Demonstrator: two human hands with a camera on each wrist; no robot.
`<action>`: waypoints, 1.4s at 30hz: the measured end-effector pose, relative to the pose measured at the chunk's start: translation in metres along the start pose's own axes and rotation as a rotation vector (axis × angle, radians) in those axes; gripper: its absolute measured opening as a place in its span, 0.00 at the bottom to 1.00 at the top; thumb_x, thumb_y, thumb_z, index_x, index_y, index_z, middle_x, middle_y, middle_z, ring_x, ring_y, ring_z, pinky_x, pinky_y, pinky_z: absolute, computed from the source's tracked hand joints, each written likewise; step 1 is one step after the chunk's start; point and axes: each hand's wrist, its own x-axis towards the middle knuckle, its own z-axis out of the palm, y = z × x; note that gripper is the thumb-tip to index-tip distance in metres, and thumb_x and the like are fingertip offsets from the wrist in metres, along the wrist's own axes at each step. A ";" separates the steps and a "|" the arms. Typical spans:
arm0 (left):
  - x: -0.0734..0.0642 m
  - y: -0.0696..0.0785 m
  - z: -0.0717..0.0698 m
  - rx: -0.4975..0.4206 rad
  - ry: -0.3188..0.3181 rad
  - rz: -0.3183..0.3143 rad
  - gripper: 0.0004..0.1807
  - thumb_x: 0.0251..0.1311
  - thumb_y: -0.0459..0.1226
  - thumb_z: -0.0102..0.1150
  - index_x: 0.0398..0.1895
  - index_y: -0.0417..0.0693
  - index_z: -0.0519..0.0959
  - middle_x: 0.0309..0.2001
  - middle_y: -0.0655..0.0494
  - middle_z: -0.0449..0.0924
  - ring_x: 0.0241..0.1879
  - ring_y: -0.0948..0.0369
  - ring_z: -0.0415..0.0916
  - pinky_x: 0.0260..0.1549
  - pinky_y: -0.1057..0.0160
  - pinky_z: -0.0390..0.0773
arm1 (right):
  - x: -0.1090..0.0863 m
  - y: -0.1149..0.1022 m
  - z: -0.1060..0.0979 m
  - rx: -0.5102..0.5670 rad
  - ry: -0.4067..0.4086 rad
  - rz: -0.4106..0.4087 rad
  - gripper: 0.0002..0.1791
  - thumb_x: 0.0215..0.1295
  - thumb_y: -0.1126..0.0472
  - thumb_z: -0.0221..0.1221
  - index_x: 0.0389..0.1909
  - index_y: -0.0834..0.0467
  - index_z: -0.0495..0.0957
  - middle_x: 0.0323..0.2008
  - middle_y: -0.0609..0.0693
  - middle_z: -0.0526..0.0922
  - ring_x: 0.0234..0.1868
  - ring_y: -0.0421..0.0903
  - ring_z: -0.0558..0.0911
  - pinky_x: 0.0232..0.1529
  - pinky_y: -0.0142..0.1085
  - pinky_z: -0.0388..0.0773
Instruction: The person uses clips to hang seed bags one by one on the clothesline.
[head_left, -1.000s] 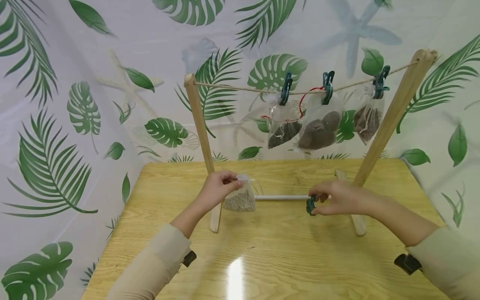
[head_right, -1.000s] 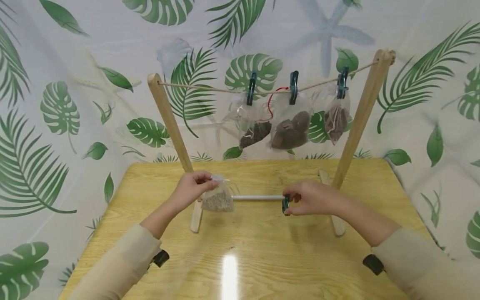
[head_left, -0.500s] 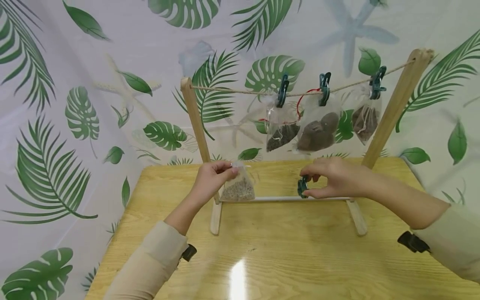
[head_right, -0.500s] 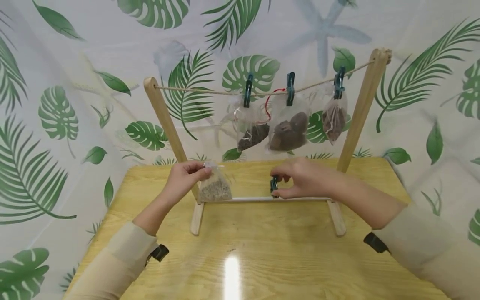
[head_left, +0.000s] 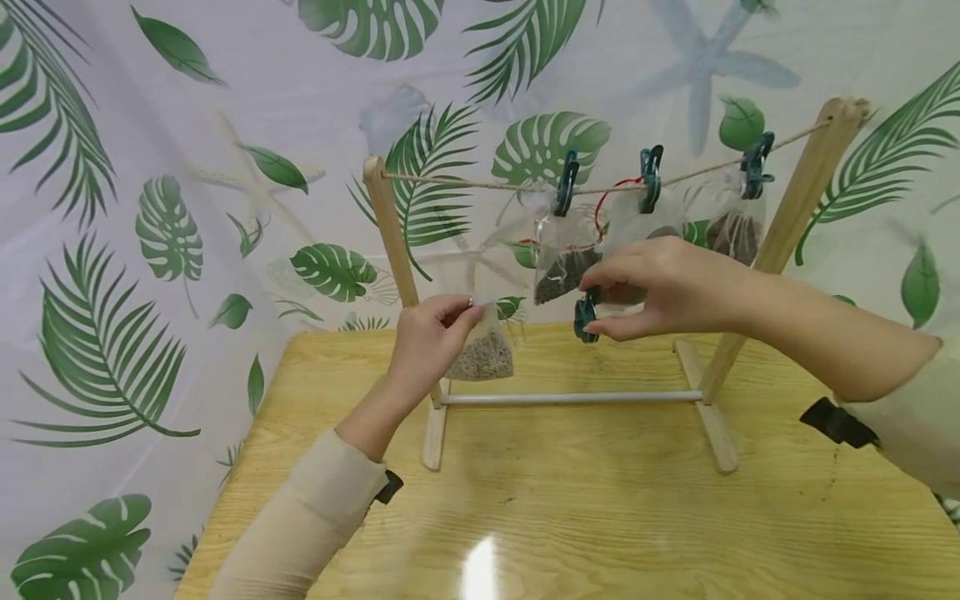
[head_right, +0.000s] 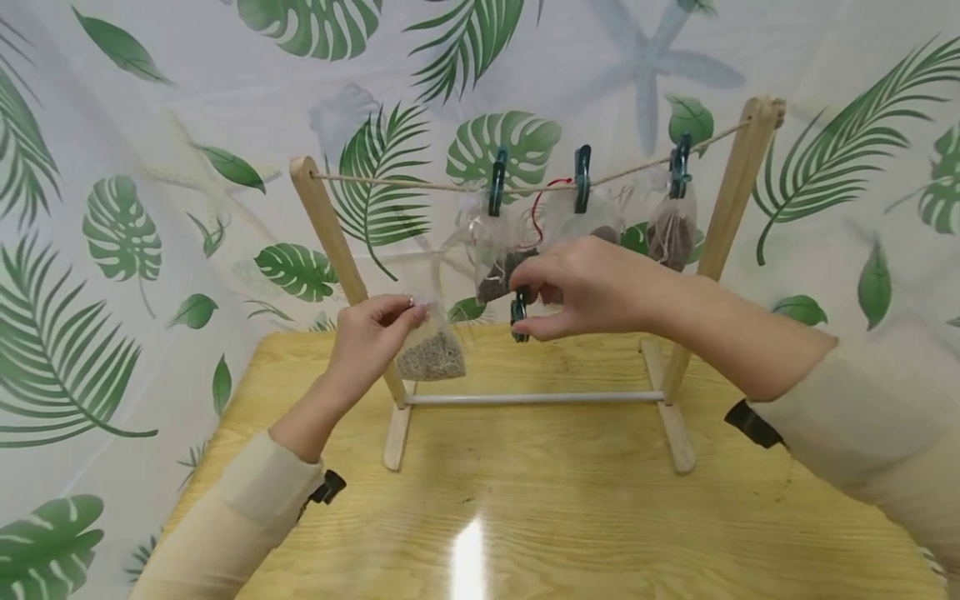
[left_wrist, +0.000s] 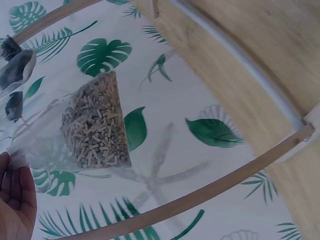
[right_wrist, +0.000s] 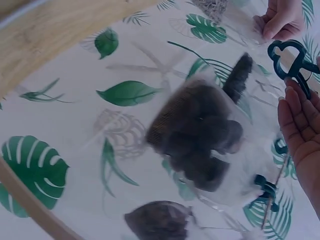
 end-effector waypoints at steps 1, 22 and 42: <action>0.003 0.002 -0.001 0.009 0.024 0.022 0.07 0.60 0.32 0.60 0.35 0.35 0.84 0.29 0.46 0.84 0.24 0.58 0.80 0.24 0.66 0.77 | 0.005 0.000 -0.003 -0.003 0.006 -0.003 0.28 0.66 0.39 0.49 0.39 0.61 0.81 0.28 0.46 0.82 0.26 0.37 0.79 0.25 0.32 0.77; 0.072 0.052 -0.018 -0.006 0.235 0.068 0.10 0.63 0.35 0.58 0.37 0.36 0.84 0.29 0.47 0.84 0.26 0.59 0.79 0.25 0.69 0.73 | 0.070 0.009 -0.048 -0.083 0.117 0.070 0.14 0.52 0.67 0.69 0.40 0.66 0.81 0.27 0.51 0.85 0.27 0.41 0.82 0.28 0.16 0.70; 0.082 0.043 -0.022 -0.018 0.296 0.084 0.10 0.62 0.36 0.59 0.37 0.37 0.84 0.30 0.47 0.85 0.28 0.59 0.80 0.26 0.70 0.73 | 0.109 0.030 -0.049 -0.100 0.028 0.424 0.10 0.64 0.57 0.60 0.36 0.60 0.83 0.27 0.52 0.84 0.24 0.32 0.74 0.28 0.22 0.67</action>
